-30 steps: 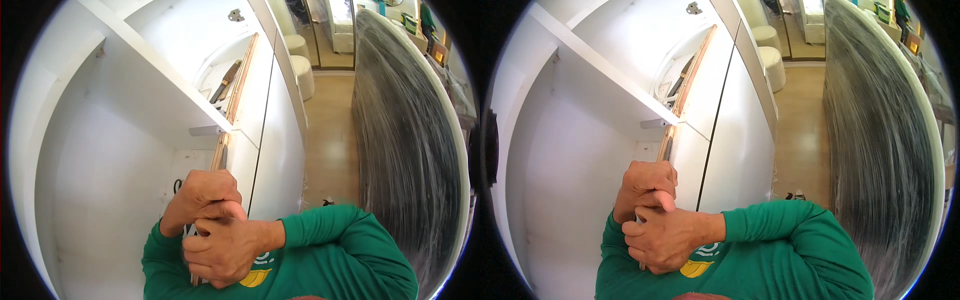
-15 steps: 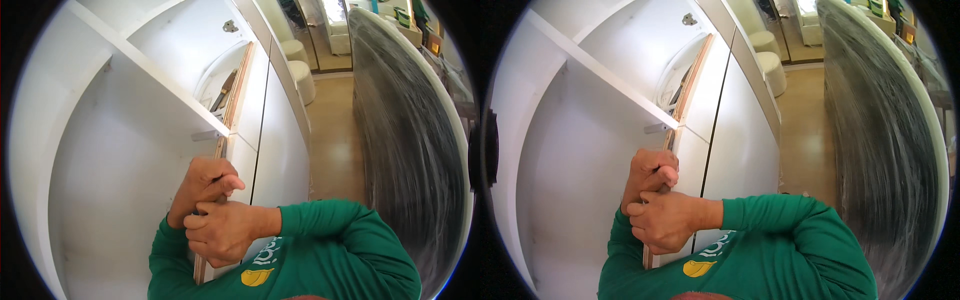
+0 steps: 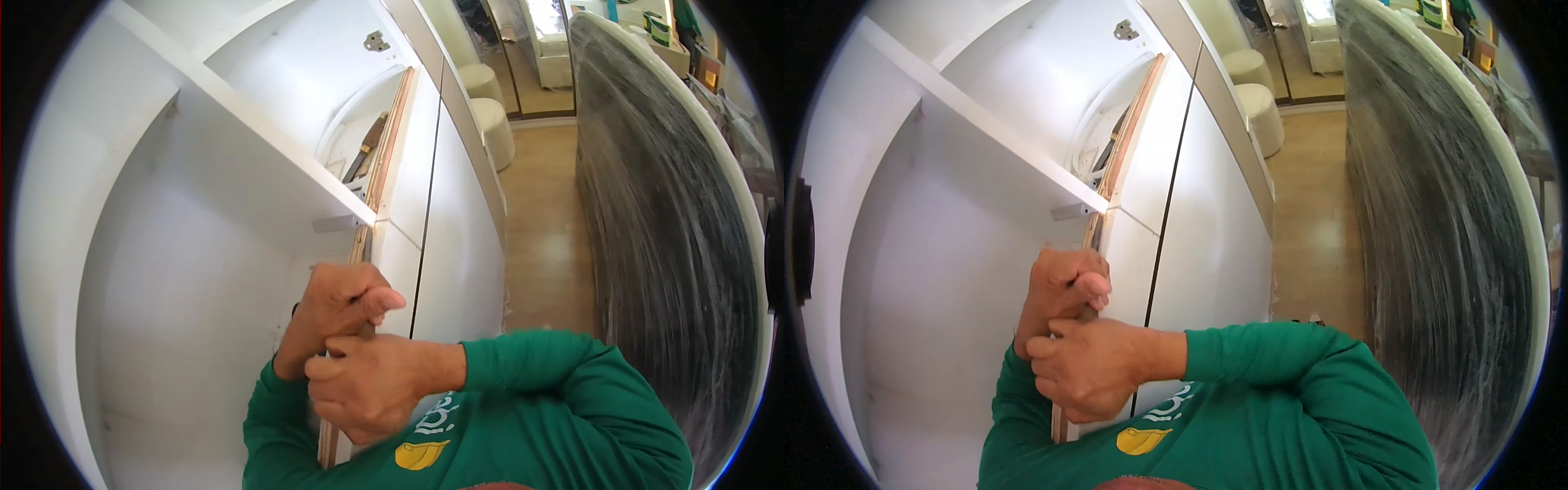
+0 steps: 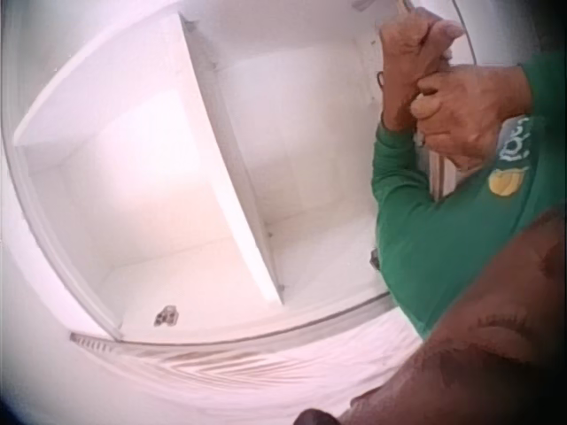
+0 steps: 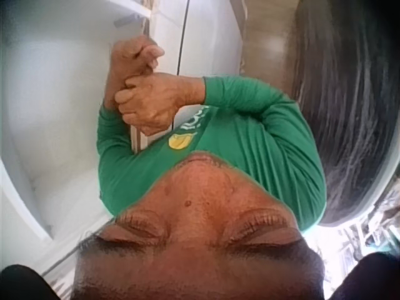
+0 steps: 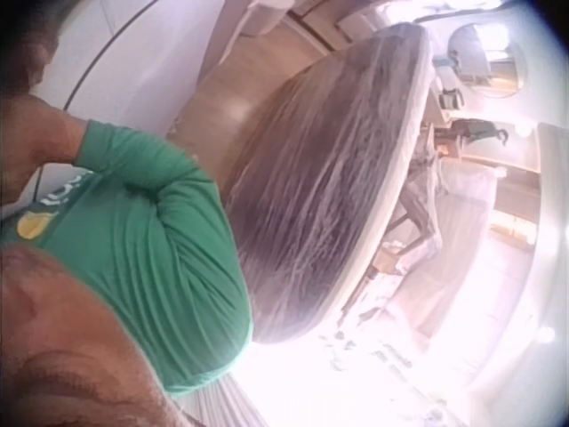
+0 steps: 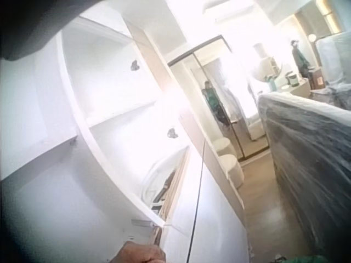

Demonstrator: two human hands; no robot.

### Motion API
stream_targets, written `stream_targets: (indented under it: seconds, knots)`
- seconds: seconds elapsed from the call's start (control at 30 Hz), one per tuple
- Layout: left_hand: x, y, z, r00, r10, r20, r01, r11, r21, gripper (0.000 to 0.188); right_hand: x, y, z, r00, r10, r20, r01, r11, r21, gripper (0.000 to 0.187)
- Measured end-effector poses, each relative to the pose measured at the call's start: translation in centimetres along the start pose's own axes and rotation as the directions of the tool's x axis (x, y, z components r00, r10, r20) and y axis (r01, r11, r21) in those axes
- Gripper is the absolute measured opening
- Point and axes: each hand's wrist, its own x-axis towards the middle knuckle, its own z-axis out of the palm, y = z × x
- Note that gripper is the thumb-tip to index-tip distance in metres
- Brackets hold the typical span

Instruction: The person uses a small hand plane to smooth and level a wooden trim piece along the edge of a white cabinet shelf, then checks the fit by hand and applies a roll of white tape to the finished edge.

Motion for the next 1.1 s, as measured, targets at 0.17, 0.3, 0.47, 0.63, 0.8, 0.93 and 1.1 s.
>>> stream_targets:
  seconds: [0.17,0.3,0.47,0.63,0.8,0.93,1.1]
  knots:
    - [-0.3,0.0,0.2,0.999,0.033,0.03,-0.032,0.999,-0.03,0.044,-0.1,-0.7,-0.8,1.0,-0.003,0.017,0.003,0.999,0.044,0.028]
    - [-0.1,-0.9,0.4,0.996,0.086,0.007,-0.086,0.996,0.025,0.046,-0.2,-0.5,-1.0,1.0,-0.016,0.026,0.015,0.999,0.033,0.03]
    - [0.7,0.0,0.2,1.0,-0.024,0.004,0.024,1.0,-0.017,0.046,-0.3,0.5,-0.6,1.0,-0.013,0.02,0.012,0.999,0.041,0.031]
    - [0.1,-0.4,0.3,1.0,-0.002,-0.022,0.003,0.999,0.052,0.046,-0.2,0.1,-1.5,1.0,-0.023,0.017,0.022,0.998,0.062,0.031]
    - [-0.1,-0.2,0.6,1.0,0.009,-0.019,-0.009,1.0,0.012,0.045,-0.3,-0.2,-1.1,1.0,-0.012,0.011,0.011,0.996,0.083,0.031]
    - [0.2,-0.1,0.7,0.999,-0.025,-0.027,0.026,0.999,0.041,0.046,-0.4,0.2,-1.4,1.0,-0.031,-0.004,0.031,0.997,0.074,0.032]
    - [0.6,0.7,0.9,0.995,-0.09,-0.046,0.089,0.996,-0.027,0.046,-0.6,0.4,-1.7,0.998,-0.025,0.054,0.021,0.998,0.066,0.029]
